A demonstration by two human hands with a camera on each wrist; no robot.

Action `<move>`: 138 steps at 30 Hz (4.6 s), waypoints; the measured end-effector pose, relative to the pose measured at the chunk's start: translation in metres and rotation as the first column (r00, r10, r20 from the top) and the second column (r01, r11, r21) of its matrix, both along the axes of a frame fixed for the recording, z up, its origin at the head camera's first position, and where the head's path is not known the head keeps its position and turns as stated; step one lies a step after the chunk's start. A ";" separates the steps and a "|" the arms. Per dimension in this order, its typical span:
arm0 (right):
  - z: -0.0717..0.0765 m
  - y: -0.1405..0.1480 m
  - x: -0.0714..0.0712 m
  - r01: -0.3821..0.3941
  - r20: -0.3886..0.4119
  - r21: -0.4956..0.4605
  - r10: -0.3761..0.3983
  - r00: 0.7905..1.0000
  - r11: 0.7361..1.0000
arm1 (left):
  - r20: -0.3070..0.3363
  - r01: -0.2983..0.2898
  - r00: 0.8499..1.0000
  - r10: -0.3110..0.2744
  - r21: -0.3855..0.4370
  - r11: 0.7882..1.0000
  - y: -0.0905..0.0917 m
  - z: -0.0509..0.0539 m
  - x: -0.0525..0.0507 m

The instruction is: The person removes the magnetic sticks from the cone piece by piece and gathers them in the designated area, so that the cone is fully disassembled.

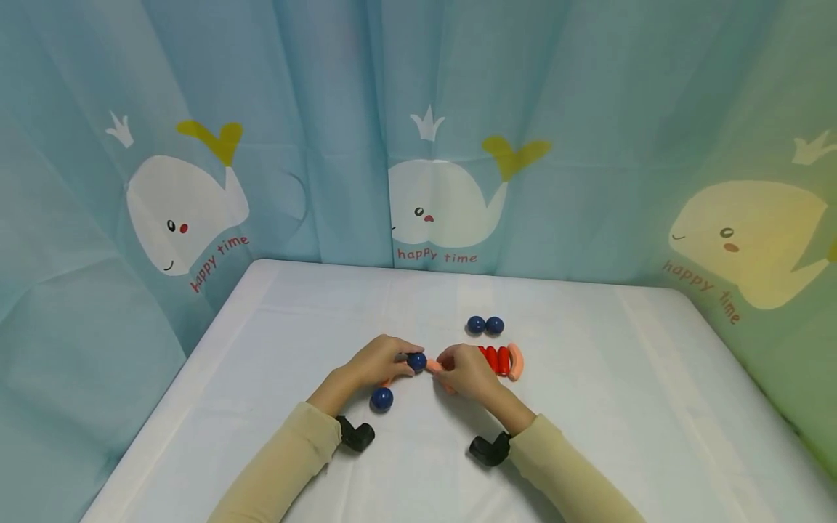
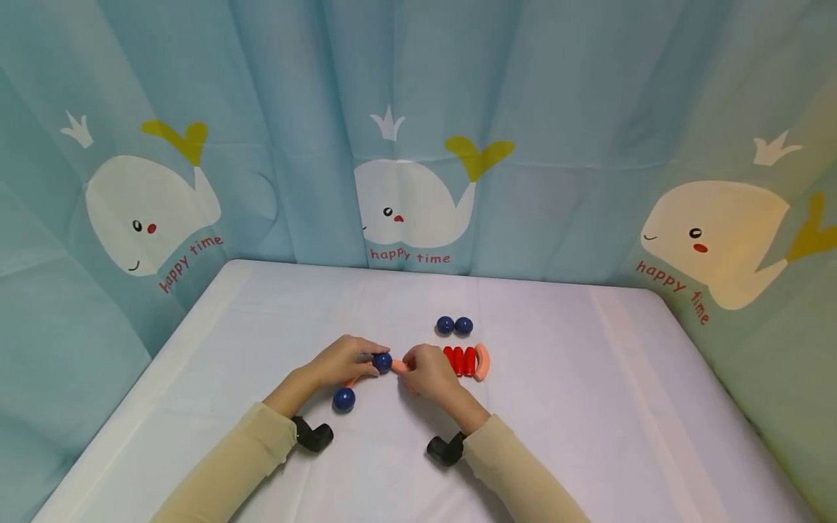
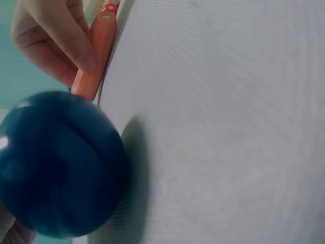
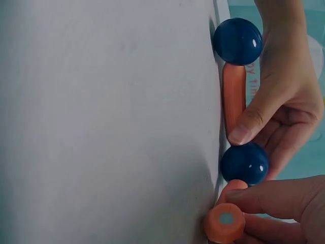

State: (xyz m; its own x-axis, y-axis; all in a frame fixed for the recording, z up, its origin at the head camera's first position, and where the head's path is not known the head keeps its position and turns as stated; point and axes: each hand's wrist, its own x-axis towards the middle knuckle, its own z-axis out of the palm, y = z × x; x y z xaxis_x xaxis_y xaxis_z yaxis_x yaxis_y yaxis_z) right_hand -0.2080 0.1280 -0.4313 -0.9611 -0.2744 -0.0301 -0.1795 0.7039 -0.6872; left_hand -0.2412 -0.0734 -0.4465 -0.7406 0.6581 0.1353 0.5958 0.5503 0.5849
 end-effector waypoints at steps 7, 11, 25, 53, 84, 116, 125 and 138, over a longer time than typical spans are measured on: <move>0.006 0.004 0.003 0.032 -0.063 0.052 -0.029 0.998 0.998 | -0.058 0.019 0.998 -0.023 -0.061 0.998 0.000 0.004 -0.001; 0.010 0.013 0.002 0.096 -0.067 0.047 -0.093 0.993 0.994 | -0.062 0.011 0.998 -0.015 -0.069 0.998 -0.003 0.005 0.000; 0.027 0.062 0.006 0.176 -0.096 -0.017 -0.177 0.980 0.984 | -0.057 0.007 0.998 -0.009 -0.038 0.999 -0.004 0.003 0.001; 0.005 0.129 0.001 0.487 -0.071 0.049 -0.483 0.873 0.872 | 0.004 -0.021 1.000 0.022 -0.048 0.999 -0.002 0.004 0.004; 0.007 0.122 0.004 0.456 -0.091 0.063 -0.450 0.888 0.888 | -0.059 -0.020 0.998 0.017 -0.040 0.999 -0.003 0.000 0.003; -0.001 0.013 0.006 -0.005 -0.233 -0.107 -0.020 0.972 0.994 | -0.072 -0.253 0.966 0.248 -0.066 0.965 -0.003 0.005 0.026; -0.008 -0.008 0.006 -0.071 -0.211 -0.022 0.065 0.975 0.997 | -0.121 -0.196 0.974 0.192 -0.027 0.980 0.002 0.002 0.020; -0.001 0.009 0.008 -0.014 -0.237 -0.016 0.010 0.972 1.000 | -0.138 -0.175 0.976 0.167 -0.048 0.983 0.010 0.002 0.020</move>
State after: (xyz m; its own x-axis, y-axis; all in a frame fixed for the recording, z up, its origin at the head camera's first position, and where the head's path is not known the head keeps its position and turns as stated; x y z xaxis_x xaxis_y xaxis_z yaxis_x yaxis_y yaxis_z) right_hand -0.2004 0.1372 -0.4324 -0.9371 -0.2843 0.2026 -0.3466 0.6888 -0.6367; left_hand -0.2216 -0.0636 -0.4443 -0.8209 0.5332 0.2044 0.5602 0.6821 0.4701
